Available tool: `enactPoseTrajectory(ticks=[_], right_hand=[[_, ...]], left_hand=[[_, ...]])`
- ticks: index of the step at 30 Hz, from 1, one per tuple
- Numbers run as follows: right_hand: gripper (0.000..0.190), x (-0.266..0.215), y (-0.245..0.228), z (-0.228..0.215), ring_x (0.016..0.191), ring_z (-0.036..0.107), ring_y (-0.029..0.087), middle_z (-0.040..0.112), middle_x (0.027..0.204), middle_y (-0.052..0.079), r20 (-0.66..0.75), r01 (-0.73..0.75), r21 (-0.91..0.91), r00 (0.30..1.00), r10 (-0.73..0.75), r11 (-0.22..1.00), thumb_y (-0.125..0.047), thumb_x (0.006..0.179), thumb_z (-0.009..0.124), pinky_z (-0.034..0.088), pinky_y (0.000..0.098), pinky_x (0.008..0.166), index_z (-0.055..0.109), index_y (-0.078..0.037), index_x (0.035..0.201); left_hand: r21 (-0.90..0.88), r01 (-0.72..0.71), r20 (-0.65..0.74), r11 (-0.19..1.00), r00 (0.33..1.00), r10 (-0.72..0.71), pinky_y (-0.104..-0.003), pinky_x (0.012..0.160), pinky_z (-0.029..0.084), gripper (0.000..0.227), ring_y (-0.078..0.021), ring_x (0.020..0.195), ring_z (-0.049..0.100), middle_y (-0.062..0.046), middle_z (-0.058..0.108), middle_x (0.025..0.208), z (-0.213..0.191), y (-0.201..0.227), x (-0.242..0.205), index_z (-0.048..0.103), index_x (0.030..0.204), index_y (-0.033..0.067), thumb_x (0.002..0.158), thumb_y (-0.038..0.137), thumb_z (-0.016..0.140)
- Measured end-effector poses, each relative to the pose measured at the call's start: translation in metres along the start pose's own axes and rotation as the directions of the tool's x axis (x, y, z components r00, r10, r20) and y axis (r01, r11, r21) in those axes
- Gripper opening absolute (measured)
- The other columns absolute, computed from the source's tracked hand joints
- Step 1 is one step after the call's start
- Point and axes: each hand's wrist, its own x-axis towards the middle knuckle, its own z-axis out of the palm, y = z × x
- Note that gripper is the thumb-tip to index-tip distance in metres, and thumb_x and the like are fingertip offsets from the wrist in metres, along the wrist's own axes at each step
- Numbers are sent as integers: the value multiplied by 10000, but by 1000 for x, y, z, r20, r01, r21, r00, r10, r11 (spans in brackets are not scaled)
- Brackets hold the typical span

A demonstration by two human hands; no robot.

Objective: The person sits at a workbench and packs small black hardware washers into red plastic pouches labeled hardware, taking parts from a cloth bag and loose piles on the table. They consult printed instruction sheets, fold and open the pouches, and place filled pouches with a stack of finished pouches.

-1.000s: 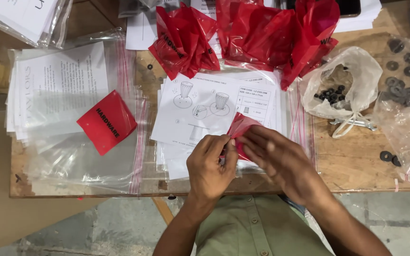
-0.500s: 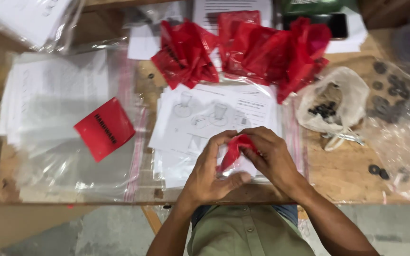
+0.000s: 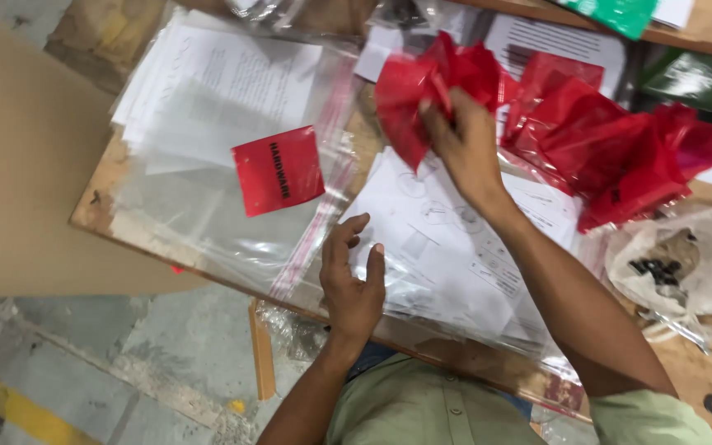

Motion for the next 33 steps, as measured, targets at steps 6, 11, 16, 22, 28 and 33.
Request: enactPoseTrajectory(ticks=[6,11,16,22,28,33], right_hand=[[203,53,78,50,709,650,95,697,811,61,-136,-215,137,963,233,967,-141,1011,667,578,292,603,668,61,993],[291,22,36,36,762,753,174,740,926,150,-154,-199,21,968,200,980,-56,974,657,632,308,635,549,76,1209],[445,-43,-3,-3,890,738,211,724,1115,221,-150,15,-60,988,-24,998,-36,1028,642,595,306,723,457,92,1412],[203,-106,7,-40,988,744,171,755,1065,151,-62,-167,41,984,170,985,-26,1064,623,582,291,809,666,58,1243],[306,-120,15,-41,936,732,178,753,1080,126,246,-400,555,916,315,729,-191,1041,597,627,321,831,684,59,1195],[332,-129,12,-43,887,728,191,738,1027,117,397,-592,552,806,439,587,-201,998,636,604,338,697,710,78,1161]], left_hand=[[136,-19,-58,990,998,27,-404,1004,586,297,-308,1224,641,-145,642,1293,-27,-16,6,648,1216,41,926,77,703],[439,-86,-71,894,989,130,-491,949,530,383,-393,1119,631,-174,658,1214,-40,-46,68,645,1225,6,880,136,747],[620,-212,36,755,969,242,-521,765,517,563,-465,981,613,-261,652,1120,-33,-87,116,654,1141,-73,701,247,800],[623,-40,-110,781,984,138,-503,746,552,151,-406,863,700,-173,732,963,-47,-74,124,743,1007,67,940,165,649],[175,-96,87,980,993,81,-370,649,591,92,-289,719,762,-132,749,837,-11,13,61,700,1030,41,960,100,690],[242,-463,257,853,878,403,-396,776,600,158,-320,914,748,-164,755,1059,34,33,13,698,1072,7,915,20,693]])
